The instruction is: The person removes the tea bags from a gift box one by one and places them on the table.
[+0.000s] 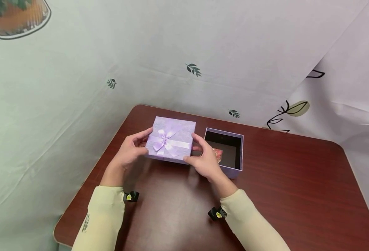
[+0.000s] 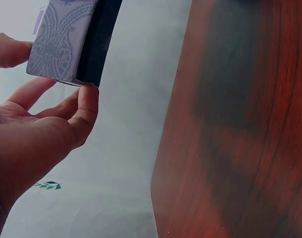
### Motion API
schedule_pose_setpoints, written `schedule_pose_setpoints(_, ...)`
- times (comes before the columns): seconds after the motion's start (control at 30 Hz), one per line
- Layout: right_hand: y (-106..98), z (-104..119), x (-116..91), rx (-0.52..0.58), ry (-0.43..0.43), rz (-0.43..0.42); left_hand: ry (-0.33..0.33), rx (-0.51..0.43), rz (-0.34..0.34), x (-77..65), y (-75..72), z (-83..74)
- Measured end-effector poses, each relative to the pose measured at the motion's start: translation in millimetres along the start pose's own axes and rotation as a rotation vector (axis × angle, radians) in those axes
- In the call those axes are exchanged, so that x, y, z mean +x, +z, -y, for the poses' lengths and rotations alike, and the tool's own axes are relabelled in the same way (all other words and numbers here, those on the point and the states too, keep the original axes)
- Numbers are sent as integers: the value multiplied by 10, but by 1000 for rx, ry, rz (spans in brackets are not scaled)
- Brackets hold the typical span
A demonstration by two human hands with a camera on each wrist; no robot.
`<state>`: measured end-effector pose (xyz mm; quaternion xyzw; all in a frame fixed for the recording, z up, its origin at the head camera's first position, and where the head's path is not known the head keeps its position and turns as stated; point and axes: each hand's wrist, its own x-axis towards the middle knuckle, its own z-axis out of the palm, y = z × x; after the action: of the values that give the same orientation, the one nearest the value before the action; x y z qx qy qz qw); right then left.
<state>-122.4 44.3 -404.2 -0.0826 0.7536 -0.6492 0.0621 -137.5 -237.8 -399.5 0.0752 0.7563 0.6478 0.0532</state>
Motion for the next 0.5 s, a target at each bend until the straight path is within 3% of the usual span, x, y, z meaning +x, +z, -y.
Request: schedule_pose_setpoints(0.5,202,-23,60,11,7,-12,-34,-16,-29,-16,-127,116)
